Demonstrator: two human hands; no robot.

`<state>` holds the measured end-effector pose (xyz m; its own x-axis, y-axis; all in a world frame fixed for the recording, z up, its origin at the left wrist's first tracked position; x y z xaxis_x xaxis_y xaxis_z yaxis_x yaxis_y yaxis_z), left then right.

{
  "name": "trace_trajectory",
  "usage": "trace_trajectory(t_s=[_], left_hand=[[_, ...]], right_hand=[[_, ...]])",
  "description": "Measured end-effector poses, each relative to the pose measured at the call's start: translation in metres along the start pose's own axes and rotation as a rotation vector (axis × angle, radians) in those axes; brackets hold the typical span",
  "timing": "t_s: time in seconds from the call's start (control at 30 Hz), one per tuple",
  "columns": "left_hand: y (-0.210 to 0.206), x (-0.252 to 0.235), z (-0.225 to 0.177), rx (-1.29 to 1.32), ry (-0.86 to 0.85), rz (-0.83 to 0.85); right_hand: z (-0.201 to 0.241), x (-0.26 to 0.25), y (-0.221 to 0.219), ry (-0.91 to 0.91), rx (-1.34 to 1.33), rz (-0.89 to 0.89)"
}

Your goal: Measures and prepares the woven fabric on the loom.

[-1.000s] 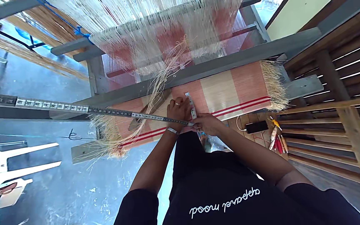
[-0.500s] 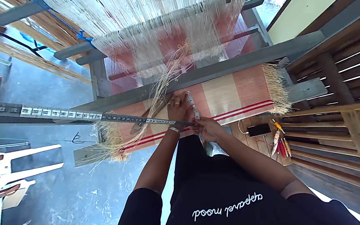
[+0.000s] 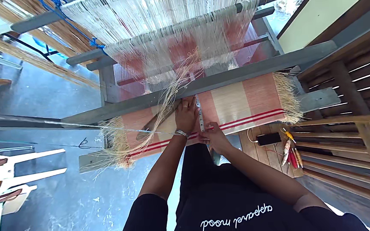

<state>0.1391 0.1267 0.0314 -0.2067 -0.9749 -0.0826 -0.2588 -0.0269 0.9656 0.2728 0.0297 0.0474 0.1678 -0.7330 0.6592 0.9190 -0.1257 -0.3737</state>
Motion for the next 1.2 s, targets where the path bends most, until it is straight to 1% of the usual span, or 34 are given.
trace_trajectory(t_s=[0.03,0.13,0.2,0.3,0.47,0.57,0.67,0.8,0.83,1.0,1.2], left_hand=[[0.001,0.000,-0.001,-0.012,0.001,0.010],[0.005,-0.002,-0.003,-0.016,0.015,0.070],[0.005,-0.002,-0.003,-0.030,0.014,0.081],[0.005,-0.002,-0.003,-0.064,0.014,0.116],[0.011,0.000,-0.005,-0.072,0.007,0.142],[0.007,-0.002,-0.003,-0.081,0.005,0.150],[0.006,-0.003,-0.001,-0.071,0.009,0.155],[0.016,0.002,-0.006,-0.027,-0.030,0.162],[0.013,0.000,-0.003,-0.036,-0.038,0.162],[0.008,-0.002,0.001,-0.072,-0.051,0.171],[0.006,-0.001,0.002,-0.077,-0.064,0.170]], right_hand=[[0.001,0.002,0.002,0.035,0.029,0.009],[0.003,0.008,0.010,0.114,0.197,0.125],[0.000,0.009,0.016,0.126,0.331,0.180],[-0.013,0.004,0.026,0.098,0.476,0.196],[-0.030,0.003,0.033,-0.057,0.411,0.220],[-0.032,0.005,0.035,-0.084,0.355,0.228],[-0.034,0.002,0.038,-0.066,0.357,0.267],[-0.034,0.003,0.044,-0.056,0.430,0.341],[-0.035,0.004,0.047,-0.050,0.456,0.355],[-0.044,0.003,0.061,0.017,0.532,0.353],[-0.051,-0.001,0.063,0.056,0.490,0.349]])
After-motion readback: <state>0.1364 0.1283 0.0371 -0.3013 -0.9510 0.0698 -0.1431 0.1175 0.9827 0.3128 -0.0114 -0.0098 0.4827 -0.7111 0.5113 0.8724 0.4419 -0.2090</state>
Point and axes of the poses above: each hand's wrist, its own x-axis away from the middle knuckle, its own y-axis out of the back of the hand, z = x × y, the point moved 3 cm from there along -x, towards the middle knuckle, and after that the axes turned 3 degrees about x, right-handed, at the moved point
